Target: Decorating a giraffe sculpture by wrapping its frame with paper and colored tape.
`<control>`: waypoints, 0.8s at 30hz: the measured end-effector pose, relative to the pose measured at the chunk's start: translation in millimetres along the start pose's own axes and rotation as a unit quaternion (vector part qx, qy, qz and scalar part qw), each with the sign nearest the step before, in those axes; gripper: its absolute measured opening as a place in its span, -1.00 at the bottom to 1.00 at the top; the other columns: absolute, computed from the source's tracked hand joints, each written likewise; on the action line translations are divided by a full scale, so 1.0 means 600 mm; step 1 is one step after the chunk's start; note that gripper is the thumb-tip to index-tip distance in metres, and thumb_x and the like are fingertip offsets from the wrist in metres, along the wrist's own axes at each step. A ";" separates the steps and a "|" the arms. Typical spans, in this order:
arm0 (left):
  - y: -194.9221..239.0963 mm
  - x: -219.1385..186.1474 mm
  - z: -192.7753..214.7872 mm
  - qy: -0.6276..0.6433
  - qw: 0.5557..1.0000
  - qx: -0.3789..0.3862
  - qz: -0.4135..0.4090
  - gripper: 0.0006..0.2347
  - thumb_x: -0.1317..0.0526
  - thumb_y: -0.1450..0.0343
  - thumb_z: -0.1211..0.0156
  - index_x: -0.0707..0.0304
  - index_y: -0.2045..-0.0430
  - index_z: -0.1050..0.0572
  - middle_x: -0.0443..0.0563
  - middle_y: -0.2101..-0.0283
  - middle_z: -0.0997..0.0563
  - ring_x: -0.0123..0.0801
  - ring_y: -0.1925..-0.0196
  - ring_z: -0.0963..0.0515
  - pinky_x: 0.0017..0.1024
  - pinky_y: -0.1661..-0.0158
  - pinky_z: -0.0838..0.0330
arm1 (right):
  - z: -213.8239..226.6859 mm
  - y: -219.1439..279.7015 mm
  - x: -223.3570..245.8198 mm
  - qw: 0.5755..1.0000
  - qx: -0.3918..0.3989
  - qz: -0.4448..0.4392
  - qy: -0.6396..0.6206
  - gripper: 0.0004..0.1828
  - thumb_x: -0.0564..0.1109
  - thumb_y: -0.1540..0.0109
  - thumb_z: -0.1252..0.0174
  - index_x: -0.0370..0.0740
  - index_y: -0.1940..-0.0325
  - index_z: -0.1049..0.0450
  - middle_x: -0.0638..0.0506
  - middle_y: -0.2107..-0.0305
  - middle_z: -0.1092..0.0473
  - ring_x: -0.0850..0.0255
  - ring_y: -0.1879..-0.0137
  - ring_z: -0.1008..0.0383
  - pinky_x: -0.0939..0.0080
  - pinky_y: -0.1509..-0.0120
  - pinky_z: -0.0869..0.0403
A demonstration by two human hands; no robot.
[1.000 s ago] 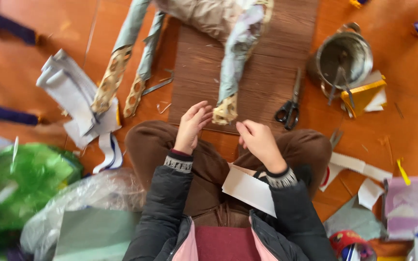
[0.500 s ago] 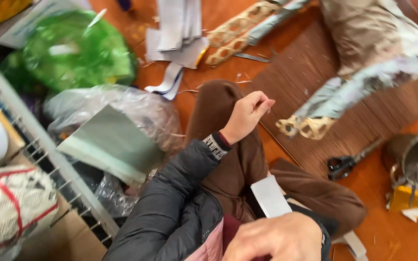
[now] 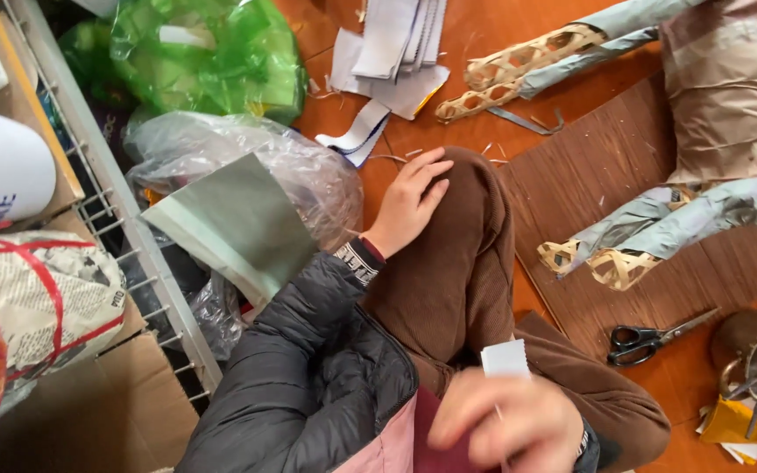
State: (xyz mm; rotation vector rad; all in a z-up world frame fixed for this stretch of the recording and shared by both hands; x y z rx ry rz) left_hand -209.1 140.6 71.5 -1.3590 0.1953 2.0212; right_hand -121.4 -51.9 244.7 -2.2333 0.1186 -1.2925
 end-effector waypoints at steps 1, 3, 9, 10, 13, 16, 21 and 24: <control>-0.002 0.002 0.022 0.000 1.000 -0.004 0.001 -0.78 0.33 -0.42 -0.16 0.34 0.06 -0.49 0.09 -0.18 -0.46 -0.15 -0.17 -0.51 -0.39 -0.15 -0.40 | -0.001 0.006 -0.003 1.000 0.004 -0.002 -0.001 -0.81 -0.18 -0.32 -0.12 -0.38 0.33 -0.42 -0.34 0.22 -0.45 -0.16 0.24 -0.48 -0.09 0.09 -0.49; -0.007 0.004 0.065 -0.028 0.999 -0.032 -0.024 -0.90 0.39 -0.35 -0.19 0.36 0.32 -0.55 0.03 0.22 -0.63 -0.27 0.27 -0.62 -0.44 0.19 -0.49 | 0.003 0.020 -0.009 0.965 -0.223 -0.120 0.060 -0.89 -0.29 -0.05 -0.19 -0.22 0.56 -0.42 -0.02 0.50 -0.41 0.16 0.34 -0.38 0.18 0.22 -0.41; 0.039 0.163 0.299 -0.364 0.924 -0.119 0.020 -0.82 0.43 -0.23 -0.18 0.36 0.32 -0.53 0.17 0.18 -0.56 -0.03 0.13 -0.48 -0.20 0.03 -0.33 | 0.030 0.091 -0.039 0.889 -0.322 -0.241 0.219 -0.87 -0.43 -0.06 -0.05 -0.33 0.52 -0.44 -0.01 0.41 -0.44 0.23 0.26 -0.41 0.32 0.16 -0.40; 0.056 0.180 0.328 -0.364 0.923 -0.121 0.020 -0.82 0.43 -0.23 -0.18 0.36 0.32 -0.53 0.17 0.18 -0.56 -0.03 0.13 -0.48 -0.20 0.03 -0.33 | 0.038 0.106 -0.052 0.890 -0.321 -0.241 0.219 -0.87 -0.43 -0.06 -0.05 -0.33 0.52 -0.44 -0.01 0.41 -0.44 0.23 0.26 -0.41 0.32 0.16 -0.40; 0.100 0.236 0.398 -0.514 0.842 -0.051 0.154 -0.72 0.33 -0.23 -0.33 0.28 0.19 -0.54 0.15 0.13 -0.50 0.00 0.05 -0.46 -0.09 0.02 -0.29 | 0.058 0.138 -0.086 0.853 -0.420 -0.247 0.185 -0.79 -0.44 -0.08 -0.18 -0.31 0.23 -0.47 -0.02 0.45 -0.44 0.33 0.50 -0.40 0.45 0.43 -0.43; 0.113 0.276 0.422 -0.470 0.858 0.002 0.209 -0.65 0.26 -0.20 -0.38 0.24 0.14 -0.52 0.21 0.09 -0.52 0.07 0.02 -0.43 -0.01 -0.08 -0.16 | 0.065 0.137 -0.105 0.836 -0.444 -0.259 0.191 -0.88 -0.43 -0.14 -0.08 -0.32 0.43 -0.46 0.01 0.63 -0.39 0.36 0.65 -0.29 0.47 0.61 -0.29; 0.033 0.094 0.453 -0.213 0.954 0.106 0.181 -0.83 0.39 -0.32 -0.19 0.42 0.24 -0.51 0.08 0.33 -0.56 -0.26 0.38 -0.47 -0.36 0.29 -0.37 | 0.051 0.121 -0.129 0.812 -0.446 -0.316 0.206 -0.85 -0.42 -0.20 -0.06 -0.37 0.17 -0.45 -0.10 0.28 -0.54 0.26 0.39 -0.48 0.40 0.41 -0.42; -0.006 -0.032 0.482 -0.138 0.983 0.017 0.120 -0.81 0.46 -0.38 -0.23 0.52 0.17 -0.45 0.00 0.40 -0.46 -0.47 0.49 -0.29 -0.54 0.43 -0.20 | 0.048 0.105 -0.131 0.802 -0.444 -0.338 0.213 -0.91 -0.37 -0.17 -0.15 -0.40 0.25 -0.52 -0.06 0.42 -0.57 0.31 0.55 -0.42 0.42 0.51 -0.39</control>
Point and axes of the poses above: each hand's wrist, its own y-axis away from the middle knuckle, its own z-axis out of the back of the hand, x = y × z, the point moved 1 cm from there along -y, towards the middle knuckle
